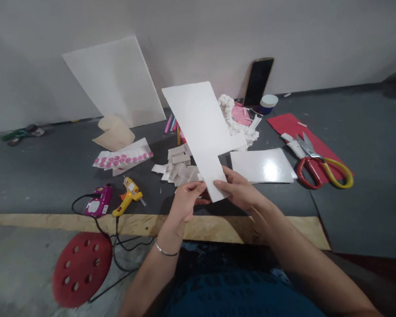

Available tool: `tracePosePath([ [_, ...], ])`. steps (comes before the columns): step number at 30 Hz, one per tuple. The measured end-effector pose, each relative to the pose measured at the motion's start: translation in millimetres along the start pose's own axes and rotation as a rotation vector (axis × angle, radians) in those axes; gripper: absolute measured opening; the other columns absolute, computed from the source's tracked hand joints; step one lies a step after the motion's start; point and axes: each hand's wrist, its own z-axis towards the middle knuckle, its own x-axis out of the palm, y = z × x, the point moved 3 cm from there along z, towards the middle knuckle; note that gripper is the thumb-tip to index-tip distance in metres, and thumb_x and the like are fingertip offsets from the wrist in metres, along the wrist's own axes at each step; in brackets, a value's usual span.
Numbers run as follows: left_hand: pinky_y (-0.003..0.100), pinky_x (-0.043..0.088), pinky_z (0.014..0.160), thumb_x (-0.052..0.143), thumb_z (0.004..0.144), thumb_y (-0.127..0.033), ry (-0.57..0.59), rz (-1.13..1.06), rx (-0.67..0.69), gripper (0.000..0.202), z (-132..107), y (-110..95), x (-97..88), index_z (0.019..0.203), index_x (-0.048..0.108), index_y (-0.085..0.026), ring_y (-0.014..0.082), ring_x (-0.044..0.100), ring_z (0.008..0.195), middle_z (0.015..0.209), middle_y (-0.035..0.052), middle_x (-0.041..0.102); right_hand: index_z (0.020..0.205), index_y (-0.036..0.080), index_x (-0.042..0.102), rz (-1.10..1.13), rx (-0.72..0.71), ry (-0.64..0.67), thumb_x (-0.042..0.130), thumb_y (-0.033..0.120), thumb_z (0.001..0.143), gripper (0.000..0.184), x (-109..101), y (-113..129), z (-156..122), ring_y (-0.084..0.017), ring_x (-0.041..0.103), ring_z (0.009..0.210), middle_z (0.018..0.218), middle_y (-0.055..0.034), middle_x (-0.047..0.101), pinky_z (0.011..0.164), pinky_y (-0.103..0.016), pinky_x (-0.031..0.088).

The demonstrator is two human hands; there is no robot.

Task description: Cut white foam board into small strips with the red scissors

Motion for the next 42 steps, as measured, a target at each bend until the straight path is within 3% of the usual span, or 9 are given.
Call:
tracePosePath([
  [5, 0.022, 0.056, 0.048, 0.093, 0.049, -0.048, 0.038, -0.041, -0.060, 0.045, 0, 1, -0.5, 0.072, 0.077, -0.013, 0.0148, 0.066, 0.058, 0.063, 0.0052, 0.071, 0.113, 0.022, 0.060, -0.078, 0.009, 0.006, 0.081, 0.034, 0.074, 0.046, -1, 3, 1, -0.022, 0.065, 0.088, 0.103, -0.0053, 0.071, 0.070, -0.031, 0.052],
  [16, 0.020, 0.057, 0.053, 0.089, 0.060, -0.041, -0.013, 0.093, 0.077, 0.038, 6, -2, 2.3, 0.081, 0.071, -0.015, 0.0114, 0.066, 0.060, 0.072, 0.0021, 0.073, 0.119, 0.019, 0.060, -0.501, -0.166, -0.069, 0.062, 0.039, 0.086, 0.038, 2, 19, 3, -0.025, 0.064, 0.099, 0.107, -0.0079, 0.070, 0.085, -0.040, 0.051],
  [19, 0.019, 0.056, 0.050, 0.088, 0.060, -0.041, -0.044, 0.077, 0.057, 0.038, 9, -5, -0.7, 0.078, 0.068, -0.014, 0.0106, 0.065, 0.057, 0.068, 0.0010, 0.071, 0.128, 0.022, 0.060, -0.842, -0.255, -0.220, 0.051, 0.045, 0.093, 0.042, -35, 41, -13, -0.027, 0.064, 0.107, 0.123, -0.0115, 0.068, 0.089, -0.043, 0.051],
  [23, 0.020, 0.056, 0.046, 0.090, 0.054, -0.041, -0.092, 0.061, 0.066, 0.042, 12, -13, -5.8, 0.074, 0.065, -0.013, 0.0115, 0.063, 0.054, 0.062, -0.0001, 0.067, 0.125, 0.020, 0.062, -1.598, -0.254, -0.725, 0.045, 0.041, 0.096, 0.040, -131, 79, -59, -0.031, 0.061, 0.113, 0.123, -0.0177, 0.066, 0.092, -0.045, 0.047],
  [25, 0.021, 0.056, 0.046, 0.090, 0.053, -0.041, -0.105, 0.060, 0.078, 0.042, 14, -16, -6.4, 0.074, 0.065, -0.013, 0.0112, 0.062, 0.053, 0.060, -0.0007, 0.065, 0.119, 0.013, 0.065, -1.684, -0.181, -0.827, 0.049, 0.036, 0.094, 0.038, -173, 88, -82, -0.038, 0.059, 0.113, 0.117, -0.0254, 0.065, 0.096, -0.052, 0.042],
  [27, 0.021, 0.056, 0.045, 0.089, 0.054, -0.040, -0.116, 0.065, 0.087, 0.042, 16, -19, -6.3, 0.074, 0.065, -0.013, 0.0102, 0.059, 0.052, 0.059, -0.0017, 0.063, 0.115, 0.014, 0.065, -1.732, -0.133, -0.826, 0.052, 0.033, 0.092, 0.033, -200, 88, -98, -0.038, 0.056, 0.117, 0.124, -0.0258, 0.061, 0.097, -0.049, 0.041],
  [31, 0.021, 0.056, 0.044, 0.089, 0.053, -0.038, -0.153, 0.073, 0.126, 0.040, 19, -25, -9.4, 0.073, 0.064, -0.014, 0.0095, 0.056, 0.053, 0.059, -0.0027, 0.061, 0.114, 0.014, 0.064, -1.777, -0.035, -0.804, 0.056, 0.034, 0.090, 0.032, -223, 82, -108, -0.034, 0.057, 0.111, 0.118, -0.0240, 0.061, 0.093, -0.039, 0.043],
  [38, 0.019, 0.052, 0.039, 0.087, 0.053, -0.039, -0.238, 0.136, 0.177, 0.041, 18, -40, -27.2, 0.077, 0.066, -0.013, 0.0108, 0.058, 0.051, 0.061, -0.0008, 0.064, 0.110, 0.017, 0.063, -1.775, 0.109, -0.790, 0.058, 0.040, 0.086, 0.034, -247, 90, -101, -0.035, 0.058, 0.093, 0.097, -0.0198, 0.065, 0.080, -0.041, 0.041],
  [42, 0.016, 0.046, 0.035, 0.087, 0.053, -0.037, -0.278, 0.128, 0.216, 0.040, 16, -47, -36.8, 0.076, 0.066, -0.014, 0.0115, 0.060, 0.051, 0.061, -0.0016, 0.064, 0.111, 0.013, 0.062, -1.678, 0.143, -0.882, 0.064, 0.036, 0.080, 0.038, -261, 97, -96, -0.028, 0.058, 0.067, 0.078, -0.0153, 0.065, 0.064, -0.037, 0.042],
])
